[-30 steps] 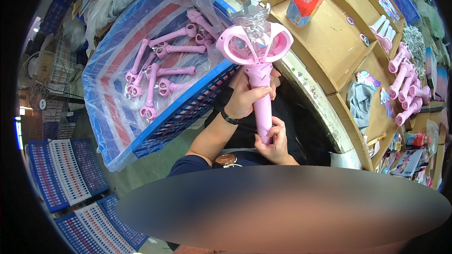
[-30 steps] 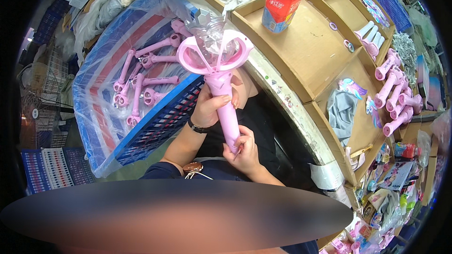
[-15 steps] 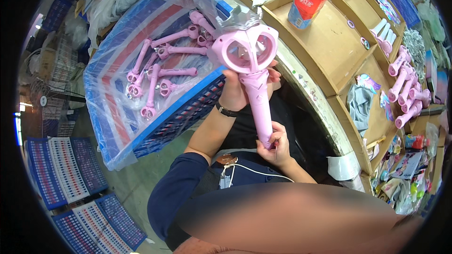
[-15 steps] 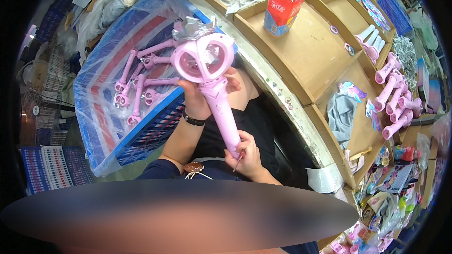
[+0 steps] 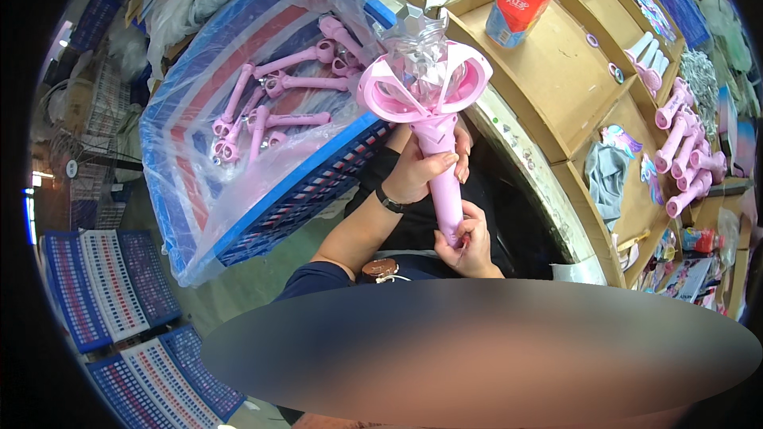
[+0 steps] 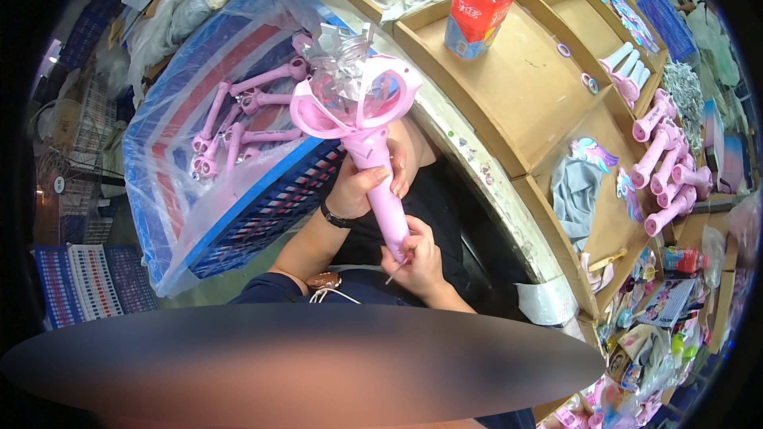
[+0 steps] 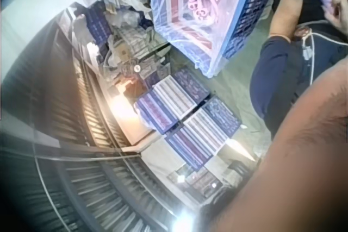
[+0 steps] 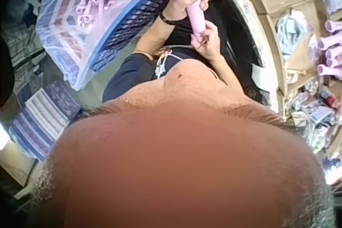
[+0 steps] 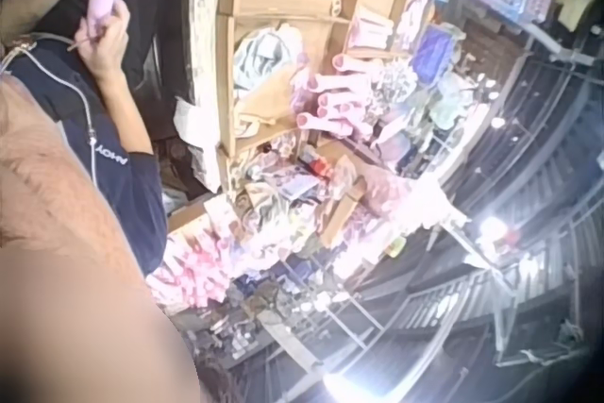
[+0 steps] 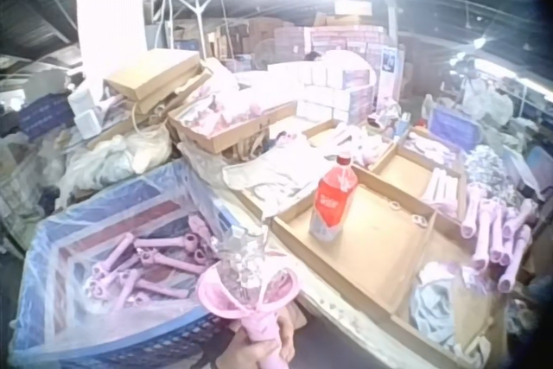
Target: The person assembles pink toy wands by attaching a clear plastic top, inserting a small metal piece, and affixing a decorative wing sticker. They wipe the wand with a cloth and place the finished item into a blue basket.
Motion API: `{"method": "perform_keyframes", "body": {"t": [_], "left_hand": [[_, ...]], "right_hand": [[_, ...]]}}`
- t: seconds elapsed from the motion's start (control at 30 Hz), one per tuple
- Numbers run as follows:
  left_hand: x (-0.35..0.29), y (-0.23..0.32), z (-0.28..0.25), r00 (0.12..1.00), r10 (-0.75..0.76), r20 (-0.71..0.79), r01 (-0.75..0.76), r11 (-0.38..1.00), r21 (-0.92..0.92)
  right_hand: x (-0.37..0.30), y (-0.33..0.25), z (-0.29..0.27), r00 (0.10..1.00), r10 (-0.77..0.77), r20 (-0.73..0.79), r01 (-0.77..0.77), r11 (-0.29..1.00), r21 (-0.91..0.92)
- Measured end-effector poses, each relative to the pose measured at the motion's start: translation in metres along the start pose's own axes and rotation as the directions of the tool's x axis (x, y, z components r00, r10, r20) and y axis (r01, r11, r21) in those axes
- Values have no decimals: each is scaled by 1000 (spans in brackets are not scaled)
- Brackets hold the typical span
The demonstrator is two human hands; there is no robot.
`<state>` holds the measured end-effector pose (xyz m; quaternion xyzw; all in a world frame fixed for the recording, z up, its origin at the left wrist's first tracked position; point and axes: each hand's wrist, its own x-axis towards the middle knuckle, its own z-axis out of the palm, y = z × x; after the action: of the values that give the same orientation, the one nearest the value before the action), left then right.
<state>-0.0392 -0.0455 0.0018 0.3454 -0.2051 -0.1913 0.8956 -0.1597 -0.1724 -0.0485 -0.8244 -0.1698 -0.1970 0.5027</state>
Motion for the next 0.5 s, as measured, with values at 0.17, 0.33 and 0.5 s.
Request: {"method": "perform_keyframes", "body": {"t": [0.17,0.33,0.5], "left_hand": [[12,12,-10,963,225,-149,-227,974,9],[12,2,-8,986,159,-42,-164,975,-149],[-6,-9,1,996,-1,-86,6,998,55]], "right_hand": [[-3,-1,-2,1000,-10,22,9,998,64],[-3,-1,-1,1000,-1,4,1,998,69],[-3,0,-2,999,36,-18,-35,997,70]]}}
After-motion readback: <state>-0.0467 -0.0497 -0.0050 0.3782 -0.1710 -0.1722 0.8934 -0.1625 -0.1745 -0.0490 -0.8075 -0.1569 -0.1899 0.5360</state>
